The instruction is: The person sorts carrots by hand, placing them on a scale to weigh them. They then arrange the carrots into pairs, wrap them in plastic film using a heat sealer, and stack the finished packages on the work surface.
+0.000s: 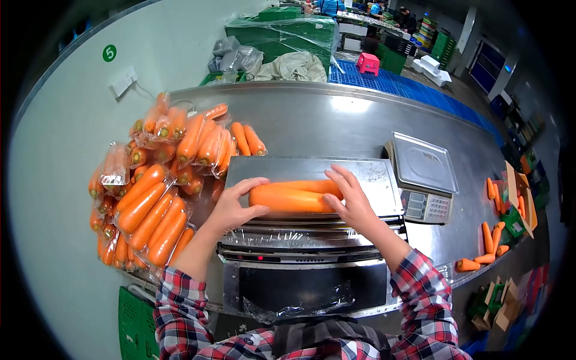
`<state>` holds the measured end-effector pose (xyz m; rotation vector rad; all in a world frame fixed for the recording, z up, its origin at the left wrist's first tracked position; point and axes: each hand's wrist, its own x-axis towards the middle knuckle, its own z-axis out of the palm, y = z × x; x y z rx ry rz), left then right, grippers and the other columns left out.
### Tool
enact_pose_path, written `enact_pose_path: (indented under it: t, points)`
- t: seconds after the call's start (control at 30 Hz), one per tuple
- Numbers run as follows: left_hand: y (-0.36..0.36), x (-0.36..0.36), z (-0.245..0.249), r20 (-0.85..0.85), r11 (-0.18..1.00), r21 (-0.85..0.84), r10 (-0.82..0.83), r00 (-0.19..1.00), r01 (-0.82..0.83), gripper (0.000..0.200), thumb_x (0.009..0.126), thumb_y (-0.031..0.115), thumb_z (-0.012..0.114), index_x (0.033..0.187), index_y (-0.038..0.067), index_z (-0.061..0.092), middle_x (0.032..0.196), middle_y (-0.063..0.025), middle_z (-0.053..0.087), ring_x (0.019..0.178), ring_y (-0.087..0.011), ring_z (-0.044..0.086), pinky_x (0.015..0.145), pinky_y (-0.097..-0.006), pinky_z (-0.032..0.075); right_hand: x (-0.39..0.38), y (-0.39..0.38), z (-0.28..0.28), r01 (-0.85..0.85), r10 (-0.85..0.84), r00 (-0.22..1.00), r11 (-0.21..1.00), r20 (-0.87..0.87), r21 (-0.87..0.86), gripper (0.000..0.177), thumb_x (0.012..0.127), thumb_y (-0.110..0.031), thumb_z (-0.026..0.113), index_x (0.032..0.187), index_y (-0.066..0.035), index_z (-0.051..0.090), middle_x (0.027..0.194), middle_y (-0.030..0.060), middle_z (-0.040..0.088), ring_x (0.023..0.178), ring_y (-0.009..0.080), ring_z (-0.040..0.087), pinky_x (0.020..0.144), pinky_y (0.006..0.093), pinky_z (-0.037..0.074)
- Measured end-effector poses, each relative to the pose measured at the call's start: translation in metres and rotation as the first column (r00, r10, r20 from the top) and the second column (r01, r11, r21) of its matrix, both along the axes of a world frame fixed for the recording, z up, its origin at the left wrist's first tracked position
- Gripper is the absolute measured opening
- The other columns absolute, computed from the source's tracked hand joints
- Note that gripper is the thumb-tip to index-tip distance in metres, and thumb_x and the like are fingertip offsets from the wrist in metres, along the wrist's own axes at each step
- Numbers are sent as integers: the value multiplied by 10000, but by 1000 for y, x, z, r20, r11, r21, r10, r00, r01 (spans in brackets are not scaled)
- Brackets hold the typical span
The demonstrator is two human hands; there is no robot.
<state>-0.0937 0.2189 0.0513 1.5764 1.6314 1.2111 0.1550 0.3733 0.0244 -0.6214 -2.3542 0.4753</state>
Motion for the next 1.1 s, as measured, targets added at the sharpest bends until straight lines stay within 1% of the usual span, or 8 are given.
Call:
enact_pose_path:
  t: [0.1,0.17,0.37,0.57,0.77,0.9,0.97,1.1]
  points:
    - [-11,16,13,301,998,4,-60,952,62,561,745,166,741,1236,16,516,1136,-72,587,1035,-142,549,924,-285,424,29,-31,36,-186,147,982,823,-115,-537,440,865,-281,605,1232,-59,504,1050,181,582,958,311,580,873,386,450]
    - [-13,32,12,383,993,25,-119,916,119,570,757,188,742,1243,4,508,1141,-75,585,1023,-138,557,916,-285,430,59,-40,63,-64,184,982,510,36,-858,446,846,-317,643,1206,-69,552,841,45,603,656,93,566,605,221,469]
    - [9,101,9,466,955,11,-268,843,298,581,791,273,727,1259,16,500,1135,-71,591,987,-127,570,899,-276,440,146,-48,48,-182,94,983,442,-156,-878,477,842,-339,649,1194,-35,545,810,16,596,513,32,458,456,162,363]
    - [65,217,20,424,866,-88,-415,805,492,563,759,302,740,1199,13,541,1097,-58,594,969,-124,567,867,-257,442,272,-48,31,-250,-188,941,171,-281,-953,609,746,-301,750,1216,4,511,782,81,614,450,56,449,412,186,383]
    - [137,367,5,292,792,-184,-522,801,583,513,770,238,715,1203,23,543,1100,-81,597,965,-150,574,877,-281,447,428,-27,-5,-261,-343,885,194,-315,-946,580,776,-292,676,1229,22,497,796,82,609,470,82,495,421,202,412]
    - [198,442,-47,350,679,-183,-631,692,711,626,777,146,693,1324,26,412,1101,-115,605,989,-181,584,900,-319,451,496,-3,-54,-146,-192,969,64,-155,-987,522,834,-342,609,1202,12,499,816,79,602,462,60,479,416,191,401]
    - [220,477,-88,510,652,-119,-607,610,748,710,785,119,682,1382,38,305,1163,-135,571,1017,-201,579,897,-322,452,526,-2,-83,-321,-289,910,-34,-299,-946,380,866,-330,578,1070,-12,530,756,37,573,456,77,453,412,202,384]
    - [247,493,-183,581,584,-140,-606,544,800,537,885,137,583,1355,19,352,1230,-140,531,1038,-191,566,888,-300,445,558,-3,-139,-255,-727,660,21,-190,-967,292,876,-291,568,944,-8,554,670,33,542,411,82,418,385,205,361]
